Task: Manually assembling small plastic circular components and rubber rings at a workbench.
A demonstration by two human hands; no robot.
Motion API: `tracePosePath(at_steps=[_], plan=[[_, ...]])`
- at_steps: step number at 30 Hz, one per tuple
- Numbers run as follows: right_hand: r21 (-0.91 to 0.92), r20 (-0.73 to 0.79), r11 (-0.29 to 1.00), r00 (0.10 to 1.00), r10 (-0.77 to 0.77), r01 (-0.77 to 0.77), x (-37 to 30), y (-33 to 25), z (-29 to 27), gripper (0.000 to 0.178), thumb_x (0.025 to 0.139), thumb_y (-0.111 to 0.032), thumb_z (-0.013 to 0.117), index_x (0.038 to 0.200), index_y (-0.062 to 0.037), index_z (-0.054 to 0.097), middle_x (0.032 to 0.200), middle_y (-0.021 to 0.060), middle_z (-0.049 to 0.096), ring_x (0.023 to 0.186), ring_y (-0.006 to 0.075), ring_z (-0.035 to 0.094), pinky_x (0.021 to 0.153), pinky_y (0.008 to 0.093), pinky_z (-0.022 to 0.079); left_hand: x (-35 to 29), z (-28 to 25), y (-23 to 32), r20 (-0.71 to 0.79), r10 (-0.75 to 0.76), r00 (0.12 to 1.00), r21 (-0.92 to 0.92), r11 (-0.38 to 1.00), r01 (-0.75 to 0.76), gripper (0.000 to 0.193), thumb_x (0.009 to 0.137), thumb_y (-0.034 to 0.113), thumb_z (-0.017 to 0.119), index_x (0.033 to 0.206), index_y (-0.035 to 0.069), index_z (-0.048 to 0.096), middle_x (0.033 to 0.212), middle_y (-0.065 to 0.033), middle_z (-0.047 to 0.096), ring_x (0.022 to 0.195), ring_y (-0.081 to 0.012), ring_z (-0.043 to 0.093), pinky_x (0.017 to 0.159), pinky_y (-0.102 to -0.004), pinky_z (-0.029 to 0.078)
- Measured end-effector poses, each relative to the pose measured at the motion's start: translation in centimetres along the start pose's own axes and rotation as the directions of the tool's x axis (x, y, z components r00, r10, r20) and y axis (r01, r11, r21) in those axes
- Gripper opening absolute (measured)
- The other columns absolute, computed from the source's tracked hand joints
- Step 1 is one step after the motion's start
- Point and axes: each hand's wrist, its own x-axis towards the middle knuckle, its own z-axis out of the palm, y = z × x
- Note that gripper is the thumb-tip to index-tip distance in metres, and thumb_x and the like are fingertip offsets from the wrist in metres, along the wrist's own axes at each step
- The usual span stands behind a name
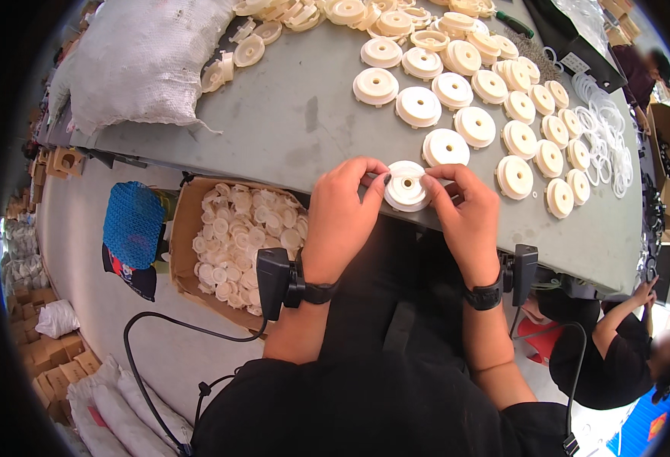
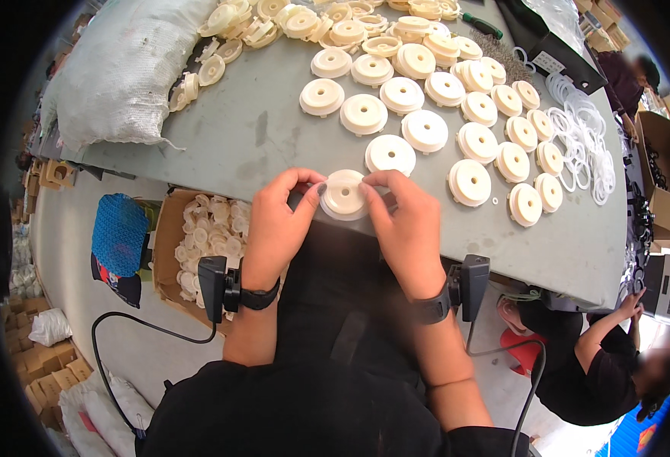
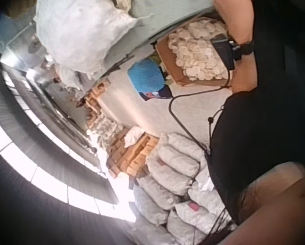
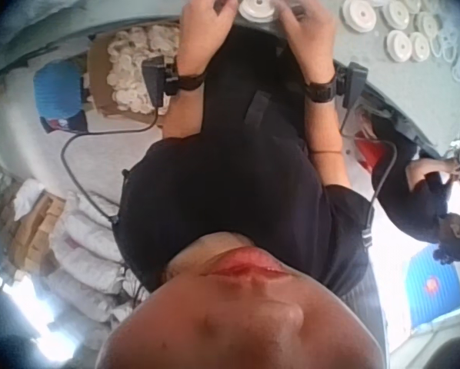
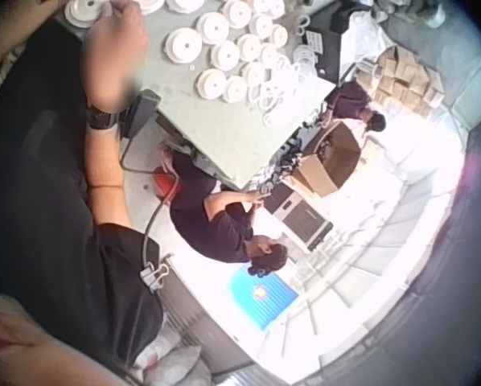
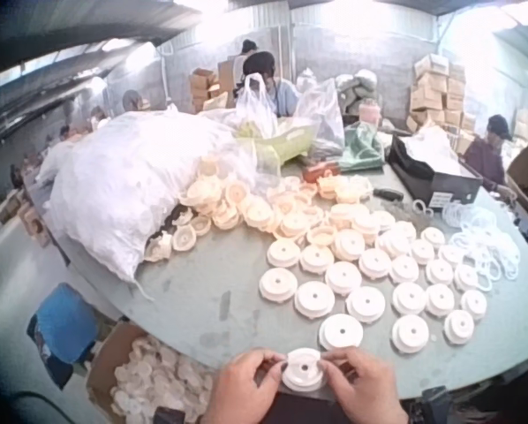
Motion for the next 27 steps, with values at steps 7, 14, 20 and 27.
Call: tracePosePath(at_steps=[7, 14, 20, 27], plan=[[-0.122, -0.029, 0.992, 0.999, 0.015, -0.019, 0.9, 0.0, 0.5, 0.009, 0.085, -0.009, 0.061, 0.090, -0.0008, 0.062, 0.080, 0.0143, 0.066, 0.062, 0.0245, 0.062, 0.061, 0.0344, 0.048, 0.4, 0.3, 0.6, -0.023, 0.001, 1.000, 0.156, 0.988, 0.003, 0.008, 0.084, 0.007, 0.057, 0.088, 0.001, 0.059, 0.080, -0.0126, 0.064, 0.070, -0.0299, 0.061, 0.063, -0.0381, 0.046], [-0.225, -0.077, 0.972, 0.993, -0.089, 0.069, 1.4, 0.2, 0.8, 0.010, 0.081, -0.008, 0.064, 0.090, -0.0025, 0.063, 0.081, 0.0134, 0.065, 0.065, 0.0273, 0.061, 0.060, 0.0347, 0.047, 0.4, 0.8, 1.6, -0.106, 0.031, 0.994, 0.284, 0.959, 0.000, 0.008, 0.085, 0.006, 0.054, 0.092, 0.005, 0.055, 0.086, -0.0098, 0.062, 0.076, -0.0319, 0.059, 0.064, -0.0390, 0.045], [-0.314, 0.011, 0.949, 1.000, -0.019, 0.021, 1.9, 0.0, 0.6, 0.011, 0.081, -0.011, 0.064, 0.090, -0.0043, 0.063, 0.084, 0.0129, 0.062, 0.073, 0.0305, 0.060, 0.064, 0.0379, 0.047, 1.1, 0.0, 1.8, 0.016, 0.015, 1.000, 0.382, 0.924, -0.020, 0.009, 0.084, 0.005, 0.051, 0.091, 0.008, 0.055, 0.084, -0.0081, 0.059, 0.076, -0.0310, 0.059, 0.063, -0.0387, 0.046], [-0.231, 0.053, 0.972, 0.998, -0.021, 0.033, 1.5, 0.4, 0.6, 0.013, 0.083, -0.013, 0.062, 0.091, -0.0029, 0.064, 0.086, 0.0159, 0.063, 0.076, 0.0330, 0.060, 0.068, 0.0392, 0.047, -0.2, 0.2, 0.6, -0.039, 0.093, 0.995, 0.395, 0.916, -0.070, 0.019, 0.083, 0.004, 0.053, 0.097, 0.010, 0.063, 0.091, -0.0045, 0.062, 0.088, -0.0221, 0.058, 0.079, -0.0358, 0.032]])
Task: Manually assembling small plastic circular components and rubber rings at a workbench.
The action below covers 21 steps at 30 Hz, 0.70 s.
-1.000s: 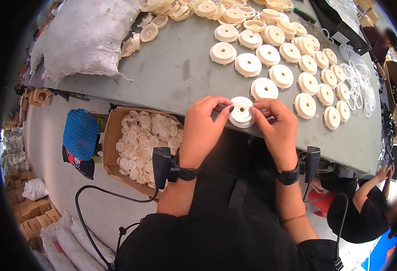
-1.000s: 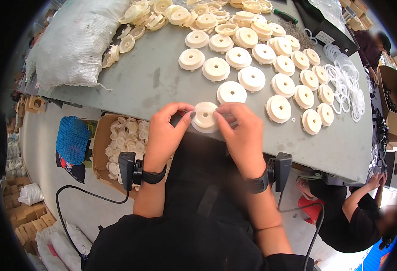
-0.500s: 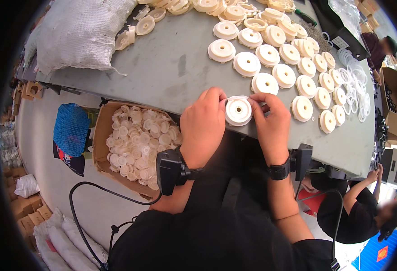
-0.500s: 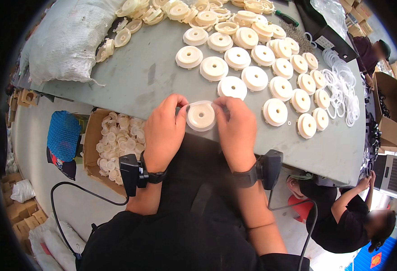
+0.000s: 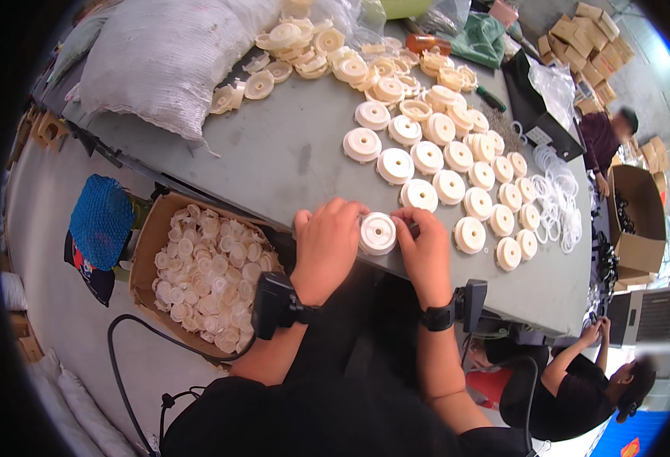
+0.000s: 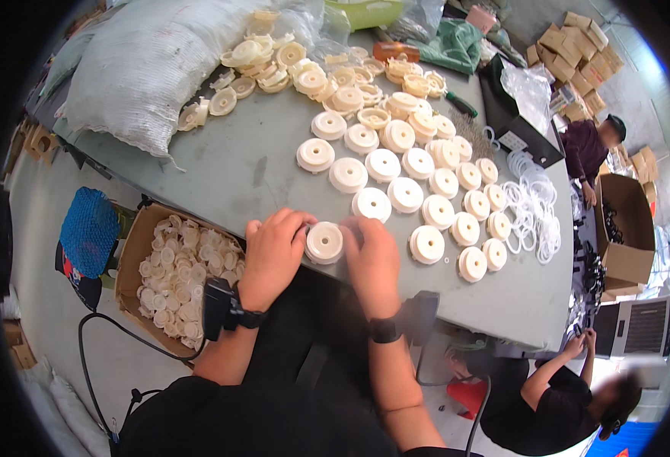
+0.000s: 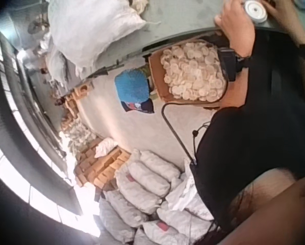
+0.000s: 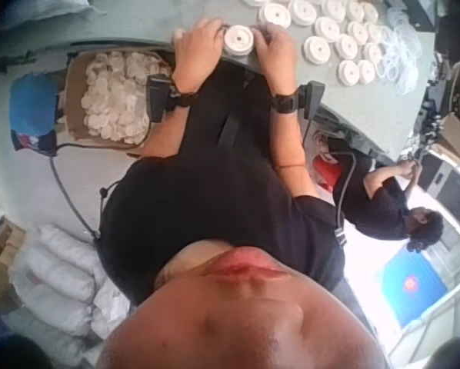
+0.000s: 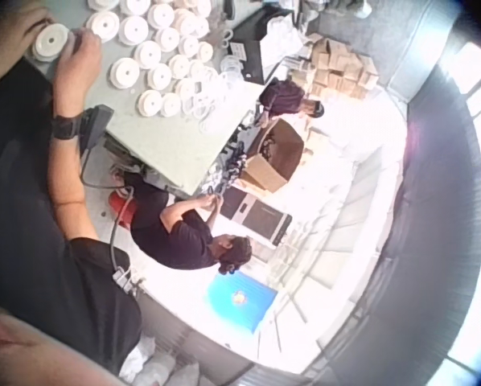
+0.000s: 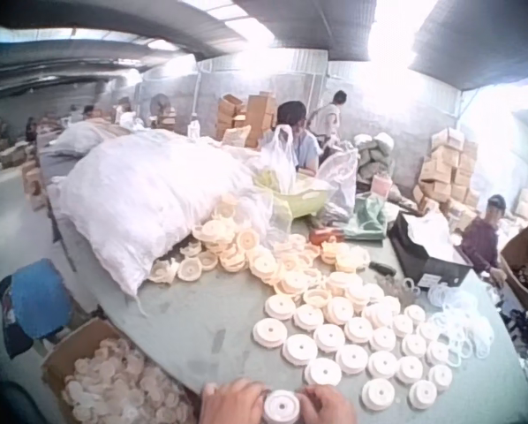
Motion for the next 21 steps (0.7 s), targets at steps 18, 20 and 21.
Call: tracePosePath(at_steps=[18, 20, 21], plan=[[-0.010, -0.062, 0.986, 0.984, -0.168, 0.168, -1.1, 1.3, -0.2, 0.015, 0.084, -0.008, 0.060, 0.098, -0.0050, 0.065, 0.089, 0.0131, 0.063, 0.072, 0.0279, 0.060, 0.065, 0.0347, 0.047, -3.8, 2.4, -0.9, -0.075, 0.085, 0.994, -0.013, 0.996, -0.086, 0.058, 0.079, 0.030, 0.068, 0.130, 0.011, 0.049, 0.141, -0.0079, 0.037, 0.129, -0.0291, 0.031, 0.107, -0.0575, 0.011], [0.098, -0.018, 0.976, 0.981, -0.195, 0.196, -1.5, 1.0, -0.7, 0.020, 0.081, -0.003, 0.060, 0.101, -0.0041, 0.064, 0.092, 0.0128, 0.063, 0.070, 0.0271, 0.059, 0.065, 0.0339, 0.047, -3.4, 1.8, -0.5, -0.025, 0.063, 0.998, -0.017, 0.998, -0.063, 0.058, 0.078, 0.031, 0.069, 0.129, 0.010, 0.049, 0.141, -0.0082, 0.038, 0.132, -0.0290, 0.029, 0.106, -0.0577, 0.012], [0.099, -0.018, 0.975, 0.980, -0.196, 0.197, -1.7, 0.9, -0.7, 0.020, 0.081, -0.003, 0.060, 0.101, -0.0041, 0.064, 0.092, 0.0128, 0.063, 0.070, 0.0271, 0.059, 0.065, 0.0339, 0.047, -3.2, 1.7, -0.2, -0.024, 0.053, 0.998, 0.008, 0.999, -0.053, 0.057, 0.078, 0.031, 0.069, 0.127, 0.009, 0.050, 0.138, -0.0086, 0.041, 0.131, -0.0281, 0.030, 0.106, -0.0581, 0.012]])
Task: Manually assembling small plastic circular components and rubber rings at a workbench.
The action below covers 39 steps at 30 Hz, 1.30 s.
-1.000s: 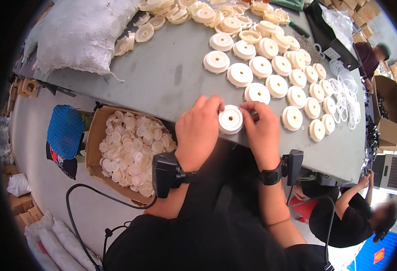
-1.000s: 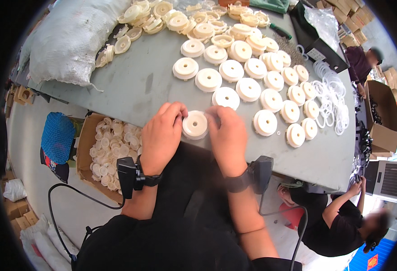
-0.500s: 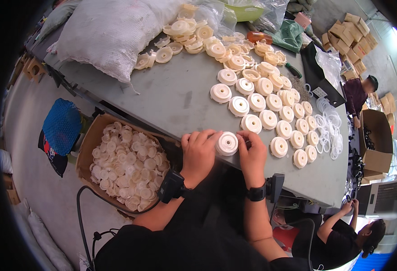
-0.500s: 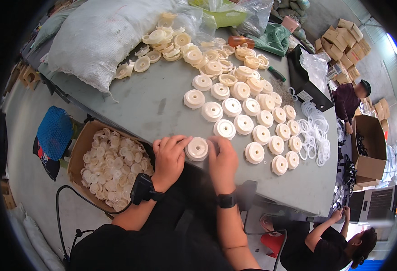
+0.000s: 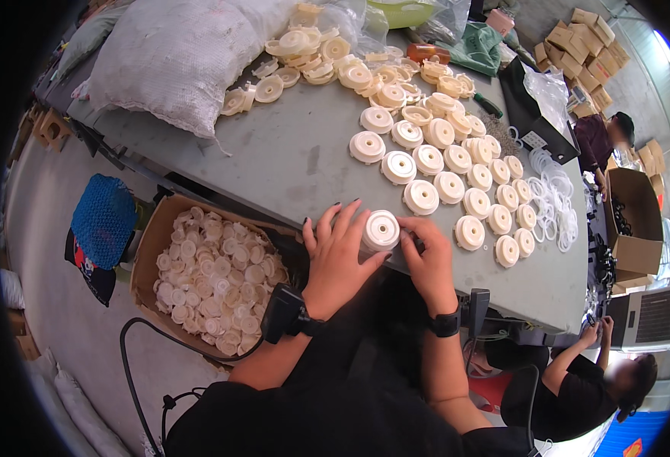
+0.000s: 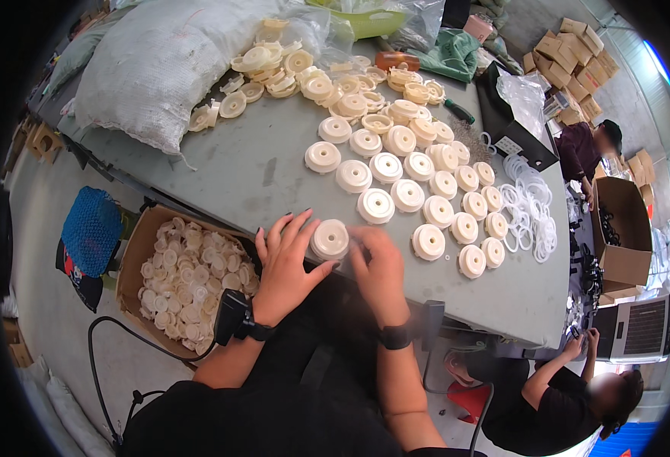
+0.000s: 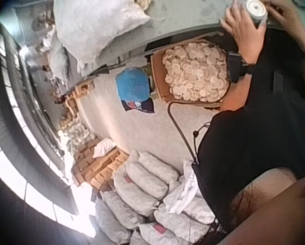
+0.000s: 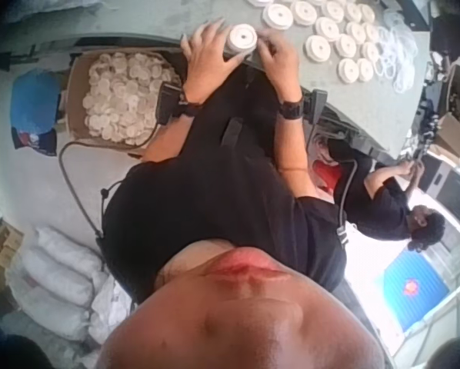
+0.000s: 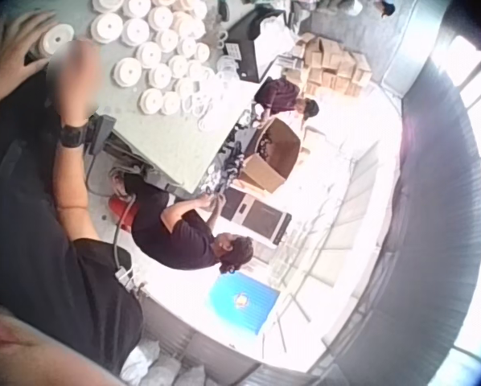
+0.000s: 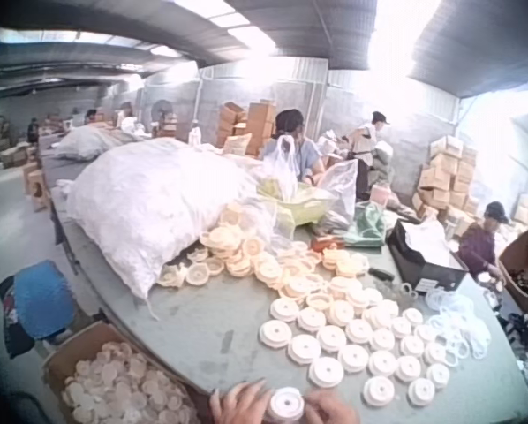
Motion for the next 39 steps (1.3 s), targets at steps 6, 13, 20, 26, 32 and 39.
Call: tracePosePath(at_steps=[6, 13, 20, 26, 32, 39], plan=[[0.259, -0.129, 0.954, 0.973, 0.189, -0.151, -0.7, 0.9, 0.3, 0.020, 0.084, -0.002, 0.060, 0.103, -0.0022, 0.065, 0.091, 0.0077, 0.065, 0.067, 0.0123, 0.056, 0.059, 0.0243, 0.046, 3.7, -0.3, -0.3, -0.105, 0.080, 0.991, -0.049, 0.995, -0.086, 0.054, 0.077, 0.031, 0.071, 0.121, 0.007, 0.052, 0.123, -0.0101, 0.054, 0.118, -0.0287, 0.046, 0.102, -0.0497, 0.026], [0.322, -0.112, 0.931, 0.970, 0.216, -0.171, -1.0, 0.7, 0.1, 0.015, 0.086, -0.004, 0.060, 0.099, 0.0000, 0.065, 0.085, 0.0087, 0.067, 0.072, 0.0120, 0.062, 0.066, 0.0242, 0.049, 16.0, 0.4, 1.5, -0.122, 0.184, 0.975, -0.068, 0.979, -0.193, 0.056, 0.077, 0.034, 0.070, 0.123, 0.007, 0.052, 0.121, -0.0116, 0.056, 0.113, -0.0306, 0.051, 0.096, -0.0466, 0.034], [0.359, -0.111, 0.919, 0.970, 0.218, -0.165, -1.1, 1.3, -0.9, 0.016, 0.083, -0.006, 0.060, 0.097, -0.0013, 0.066, 0.089, 0.0128, 0.067, 0.083, 0.0243, 0.065, 0.076, 0.0312, 0.049, 25.9, 5.2, 1.2, -0.069, 0.148, 0.987, 0.309, 0.943, -0.120, 0.042, 0.083, 0.030, 0.061, 0.122, 0.015, 0.056, 0.118, -0.0071, 0.057, 0.112, -0.0271, 0.052, 0.094, -0.0527, 0.034], [0.333, -0.087, 0.931, 0.978, 0.190, -0.151, -1.2, 0.7, -1.0, 0.016, 0.082, -0.009, 0.061, 0.095, -0.0021, 0.065, 0.089, 0.0153, 0.066, 0.083, 0.0308, 0.063, 0.074, 0.0347, 0.049, 31.5, 6.9, -2.0, 0.143, 0.157, 0.977, 0.434, 0.877, -0.204, 0.027, 0.080, 0.023, 0.060, 0.105, 0.016, 0.067, 0.117, -0.0139, 0.058, 0.105, -0.0361, 0.055, 0.092, -0.0436, 0.044], [0.386, -0.090, 0.914, 0.980, 0.176, -0.129, -1.1, 0.7, -1.7, 0.016, 0.082, -0.010, 0.061, 0.096, -0.0031, 0.064, 0.089, 0.0157, 0.065, 0.081, 0.0319, 0.063, 0.071, 0.0353, 0.049, 31.2, 6.9, -1.2, 0.083, 0.212, 0.974, 0.495, 0.839, -0.225, 0.022, 0.088, 0.029, 0.054, 0.102, 0.014, 0.064, 0.106, -0.0085, 0.063, 0.105, -0.0261, 0.057, 0.093, -0.0538, 0.032], [0.394, -0.083, 0.914, 0.986, 0.143, -0.100, -1.0, 0.3, -1.9, 0.015, 0.083, -0.009, 0.060, 0.096, -0.0031, 0.064, 0.087, 0.0159, 0.065, 0.080, 0.0320, 0.063, 0.070, 0.0350, 0.049, 32.6, 5.7, -3.5, -0.097, 0.165, 0.982, -0.276, 0.943, -0.186, 0.020, 0.092, 0.021, 0.053, 0.103, 0.006, 0.060, 0.092, -0.0084, 0.065, 0.086, -0.0201, 0.061, 0.084, -0.0372, 0.041]])
